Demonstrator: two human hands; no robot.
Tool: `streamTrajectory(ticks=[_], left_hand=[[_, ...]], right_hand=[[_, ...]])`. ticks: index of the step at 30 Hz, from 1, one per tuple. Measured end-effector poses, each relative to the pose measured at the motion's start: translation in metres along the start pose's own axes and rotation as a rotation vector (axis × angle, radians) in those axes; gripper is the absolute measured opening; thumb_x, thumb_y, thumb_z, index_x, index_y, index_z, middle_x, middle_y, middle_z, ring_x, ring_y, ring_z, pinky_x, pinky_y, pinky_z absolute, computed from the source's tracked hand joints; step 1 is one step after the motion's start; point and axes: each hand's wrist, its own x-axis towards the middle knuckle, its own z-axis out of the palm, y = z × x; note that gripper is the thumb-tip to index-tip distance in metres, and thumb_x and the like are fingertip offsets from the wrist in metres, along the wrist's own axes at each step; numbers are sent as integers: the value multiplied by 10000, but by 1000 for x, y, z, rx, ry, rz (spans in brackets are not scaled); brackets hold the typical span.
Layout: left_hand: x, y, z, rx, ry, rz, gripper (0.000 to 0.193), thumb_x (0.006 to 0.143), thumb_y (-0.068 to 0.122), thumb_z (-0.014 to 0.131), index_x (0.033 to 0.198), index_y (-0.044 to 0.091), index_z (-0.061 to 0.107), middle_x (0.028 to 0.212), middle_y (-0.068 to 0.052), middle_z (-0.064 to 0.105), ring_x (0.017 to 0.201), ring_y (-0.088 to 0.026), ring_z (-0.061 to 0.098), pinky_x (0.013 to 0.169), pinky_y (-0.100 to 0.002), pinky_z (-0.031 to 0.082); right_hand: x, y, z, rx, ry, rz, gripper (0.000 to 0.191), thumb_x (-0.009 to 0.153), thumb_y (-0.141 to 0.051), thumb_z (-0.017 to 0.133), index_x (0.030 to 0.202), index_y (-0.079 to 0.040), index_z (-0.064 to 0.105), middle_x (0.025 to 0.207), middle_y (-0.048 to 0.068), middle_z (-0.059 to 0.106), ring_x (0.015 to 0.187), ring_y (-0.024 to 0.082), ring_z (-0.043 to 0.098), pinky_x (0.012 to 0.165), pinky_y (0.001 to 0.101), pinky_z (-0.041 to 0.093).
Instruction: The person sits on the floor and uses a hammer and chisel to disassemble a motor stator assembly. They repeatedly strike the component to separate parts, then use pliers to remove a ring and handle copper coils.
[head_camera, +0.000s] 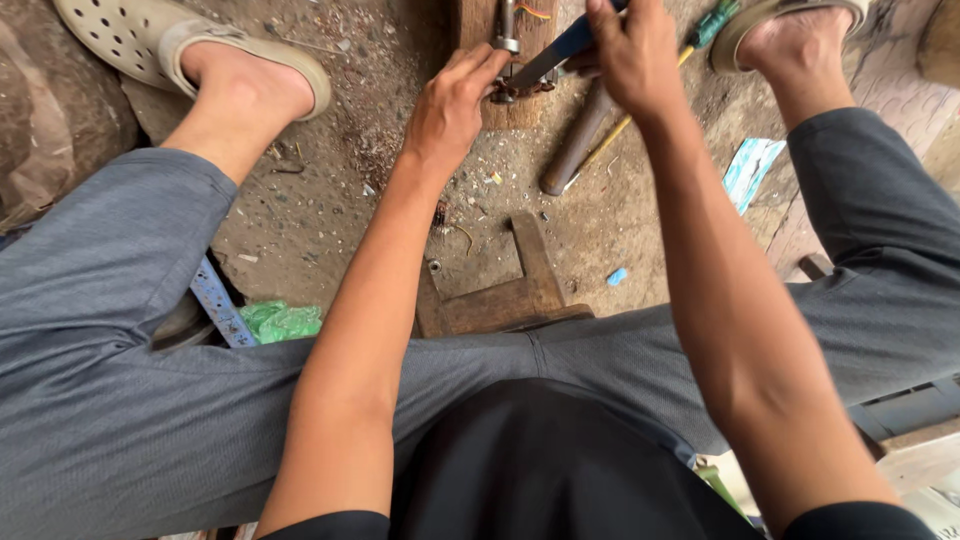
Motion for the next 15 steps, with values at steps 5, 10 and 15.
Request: streamTrajectory(ticks=[5,10,15], left_hand=[[-9,-8,-1,-55,-26,-10,417,965,-75,641,1336,108,690,1369,-151,670,1251,-350,665,1070,-411,585],[-18,-11,3,-68,-57,-36,457,937,-46,700,1341,166,684,1380,-118,674,1245,-341,666,1057,-405,574],[-23,-17,10,21,-67,1,556,871,-122,636,1367,126,683,1397,-153,648,1262,-410,624,1076,-435,556]], right_hand=[[-9,-14,-8,-230,-100,-378,169,1175,-134,669,1199,15,593,925,217,746,828,319,766,700,380,589],[-65,-63,24,-335,-38,-362,185,1083,-62,721,1187,-5,577,925,189,723,780,337,744,634,385,566],[-37,-45,16,-383,127,-415,127,1062,-92,702,1115,-24,608,865,171,734,745,337,741,642,407,559]])
